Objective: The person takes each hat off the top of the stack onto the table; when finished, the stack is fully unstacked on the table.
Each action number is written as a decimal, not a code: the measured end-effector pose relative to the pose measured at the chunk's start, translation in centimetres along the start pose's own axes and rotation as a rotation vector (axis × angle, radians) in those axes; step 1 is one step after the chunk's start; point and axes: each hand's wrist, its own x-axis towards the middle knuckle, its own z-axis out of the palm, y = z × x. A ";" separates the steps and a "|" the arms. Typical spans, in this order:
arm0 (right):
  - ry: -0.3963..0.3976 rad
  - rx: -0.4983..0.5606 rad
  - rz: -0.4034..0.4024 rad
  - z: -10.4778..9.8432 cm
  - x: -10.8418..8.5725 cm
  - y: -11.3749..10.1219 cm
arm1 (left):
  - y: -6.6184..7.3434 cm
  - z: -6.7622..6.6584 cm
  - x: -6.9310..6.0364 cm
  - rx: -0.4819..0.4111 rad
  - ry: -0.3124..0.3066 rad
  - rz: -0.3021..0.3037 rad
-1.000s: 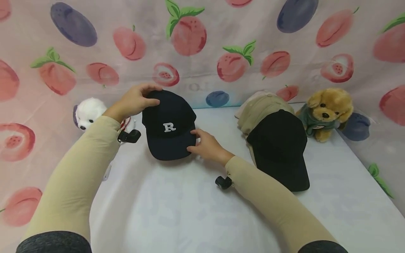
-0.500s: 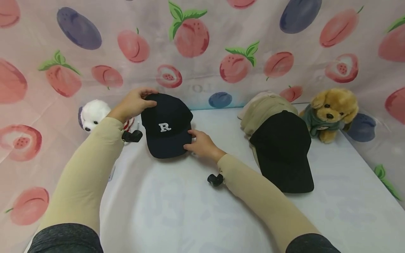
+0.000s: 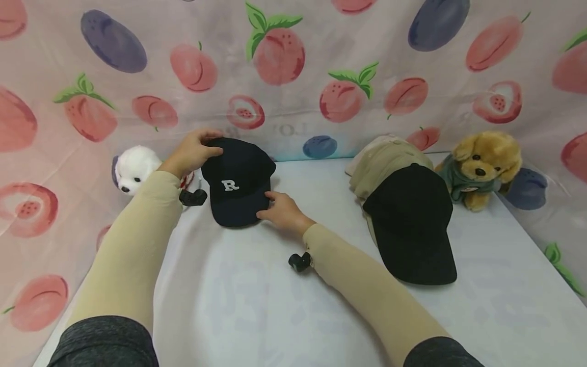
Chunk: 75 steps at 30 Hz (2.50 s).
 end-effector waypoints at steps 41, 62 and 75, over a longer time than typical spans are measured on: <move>0.003 0.277 0.052 2.5 1.8 -1.0 | -3.2 -0.5 1.2 -0.128 0.092 -0.081; -0.039 0.203 -0.005 3.2 1.7 -1.0 | -3.4 -0.6 0.7 -0.176 0.101 -0.080; -0.075 0.195 -0.053 1.3 0.2 -0.5 | -2.9 -0.4 0.0 -0.094 0.069 -0.051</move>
